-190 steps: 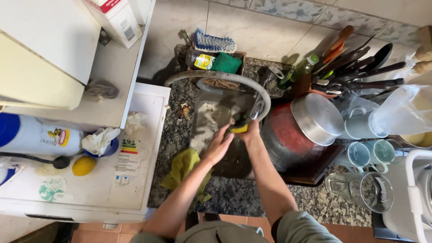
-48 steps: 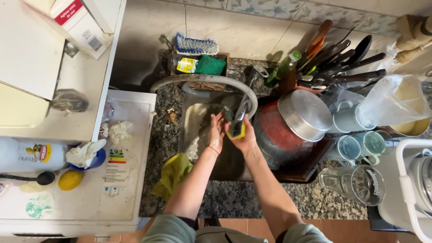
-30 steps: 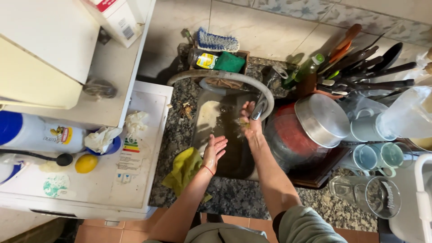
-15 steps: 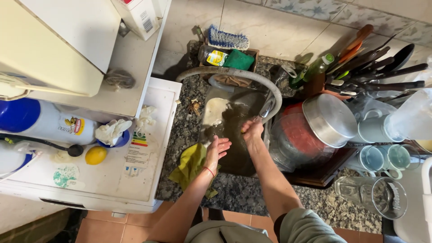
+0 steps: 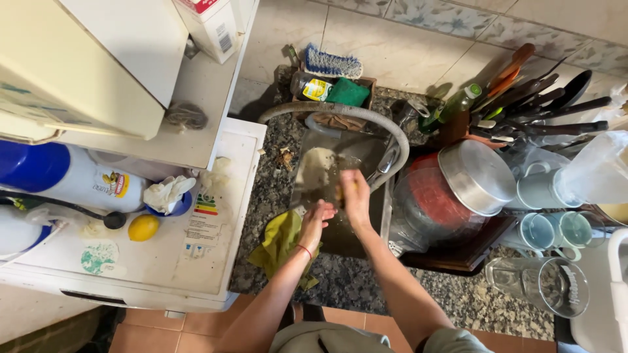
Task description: Washing and scrubbing pots, pans, and lids in a kitchen sink, then cleaning the sink and removing waste from the drain.
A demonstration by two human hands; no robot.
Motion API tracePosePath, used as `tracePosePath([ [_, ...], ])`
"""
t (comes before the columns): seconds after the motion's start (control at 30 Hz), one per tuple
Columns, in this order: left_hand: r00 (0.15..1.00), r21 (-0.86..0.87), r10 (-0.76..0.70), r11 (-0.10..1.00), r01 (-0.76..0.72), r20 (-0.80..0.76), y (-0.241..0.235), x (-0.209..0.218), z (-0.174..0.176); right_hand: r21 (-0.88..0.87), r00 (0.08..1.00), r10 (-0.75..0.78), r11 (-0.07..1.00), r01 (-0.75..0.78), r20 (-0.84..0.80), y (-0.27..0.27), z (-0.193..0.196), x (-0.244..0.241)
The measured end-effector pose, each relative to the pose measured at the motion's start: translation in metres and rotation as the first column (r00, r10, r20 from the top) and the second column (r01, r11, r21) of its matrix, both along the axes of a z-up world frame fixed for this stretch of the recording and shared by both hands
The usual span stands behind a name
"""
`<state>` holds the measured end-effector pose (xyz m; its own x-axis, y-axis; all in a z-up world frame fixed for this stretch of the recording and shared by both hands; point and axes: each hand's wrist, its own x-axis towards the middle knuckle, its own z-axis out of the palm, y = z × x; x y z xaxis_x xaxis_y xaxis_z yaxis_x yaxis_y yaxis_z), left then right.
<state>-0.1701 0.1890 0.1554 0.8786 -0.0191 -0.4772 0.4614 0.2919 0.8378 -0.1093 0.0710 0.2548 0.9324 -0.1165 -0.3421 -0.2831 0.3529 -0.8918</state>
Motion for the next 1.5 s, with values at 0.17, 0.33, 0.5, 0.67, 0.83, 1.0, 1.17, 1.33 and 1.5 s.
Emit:
tracePosePath([
  [0.17,0.994,0.099,-0.009,0.995,-0.001,0.104,0.012,0.008,0.019,-0.861,0.777,0.540,0.509,0.004,0.323,0.002,0.048,0.033],
  [0.33,0.985,0.141,-0.004,0.990,-0.020,0.172,0.027,-0.001,0.045,-0.897,0.599,0.668,0.334,0.289,0.442,-0.010,0.134,0.116],
  [0.5,0.975,0.125,0.044,0.989,-0.073,0.220,0.040,-0.008,0.050,-0.874,0.576,0.670,0.256,0.413,0.469,-0.027,0.117,0.224],
  [0.67,0.979,0.167,0.025,0.984,-0.060,0.202,0.058,-0.008,0.057,-0.972,0.537,0.825,0.056,0.230,0.175,-0.050,0.088,0.235],
  [0.83,0.976,0.265,-0.002,0.963,-0.056,0.217,0.073,0.008,0.071,-0.872,0.612,0.624,0.295,0.391,0.486,-0.032,0.126,0.144],
  [1.0,0.910,0.656,-0.005,0.695,-0.295,0.415,0.113,0.052,0.069,-0.805,0.848,0.467,0.587,-0.085,0.251,0.037,0.064,0.052],
  [1.17,0.871,0.640,0.042,0.662,-0.391,0.489,0.151,0.113,0.025,-0.278,0.943,0.230,0.947,-0.160,0.241,0.089,-0.085,0.069],
  [1.33,0.828,0.693,-0.096,0.605,-0.392,0.553,0.136,0.148,-0.002,0.150,0.997,-0.083,0.985,0.083,-0.006,0.123,-0.137,0.097],
  [1.5,0.796,0.625,-0.249,0.756,-0.197,0.552,0.114,0.129,0.023,0.321,0.993,-0.094,0.945,0.067,0.069,0.128,-0.173,0.117],
])
